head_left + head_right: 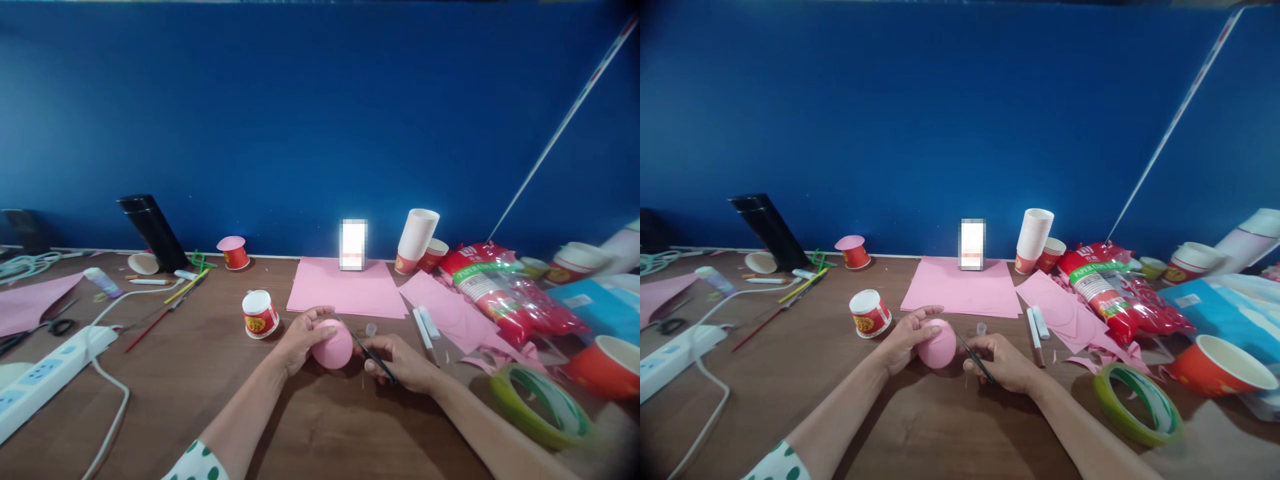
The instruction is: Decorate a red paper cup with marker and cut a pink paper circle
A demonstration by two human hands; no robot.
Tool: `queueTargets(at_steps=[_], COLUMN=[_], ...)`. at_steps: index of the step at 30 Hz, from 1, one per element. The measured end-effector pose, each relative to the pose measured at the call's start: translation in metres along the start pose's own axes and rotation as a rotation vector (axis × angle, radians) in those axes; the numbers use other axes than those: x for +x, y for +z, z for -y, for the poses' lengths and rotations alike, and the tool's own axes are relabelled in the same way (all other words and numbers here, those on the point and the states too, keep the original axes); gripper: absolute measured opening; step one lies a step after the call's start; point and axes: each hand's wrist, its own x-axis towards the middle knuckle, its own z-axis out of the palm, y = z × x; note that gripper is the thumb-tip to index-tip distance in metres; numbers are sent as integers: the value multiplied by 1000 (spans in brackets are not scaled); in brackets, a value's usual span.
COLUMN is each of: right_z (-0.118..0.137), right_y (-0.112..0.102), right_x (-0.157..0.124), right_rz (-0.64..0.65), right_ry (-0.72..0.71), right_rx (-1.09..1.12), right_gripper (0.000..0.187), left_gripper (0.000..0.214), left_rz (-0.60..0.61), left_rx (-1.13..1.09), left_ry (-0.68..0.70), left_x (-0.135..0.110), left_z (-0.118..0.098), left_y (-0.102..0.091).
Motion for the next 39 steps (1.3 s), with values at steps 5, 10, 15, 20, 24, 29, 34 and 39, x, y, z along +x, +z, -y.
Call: queueTargets(at_steps=[5, 10, 15, 20, 24, 29, 34, 39], right_z=[2, 1, 0, 2, 1, -1, 0, 0], right_y=[1, 0, 1, 1, 1, 1, 1, 1], right_x=[0, 0, 1, 1, 1, 1, 1, 1], right_rz=[-10, -10, -13, -16, -20, -25, -31, -32], right_ry=[-6, -5, 1, 5, 15, 20, 23, 20], right_rx=[1, -14, -12, -19, -23, -40, -40, -36], right_gripper=[45, 47, 46, 45, 46, 45, 45, 45], left_gripper=[64, 63, 61, 62, 64, 66, 66, 67], left_rz=[-3, -12, -15, -25, -25, -28, -41, -28], left_rx=[-5, 5, 2, 17, 34, 58, 66, 76], left_ry=[4, 6, 14, 15, 18, 16, 20, 20], left_x=[-1, -1, -1, -1, -1, -1, -2, -1], left_z=[-1, -2, -2, -1, -2, -4, -4, -4], left_y=[1, 1, 1, 1, -1, -2, -2, -3])
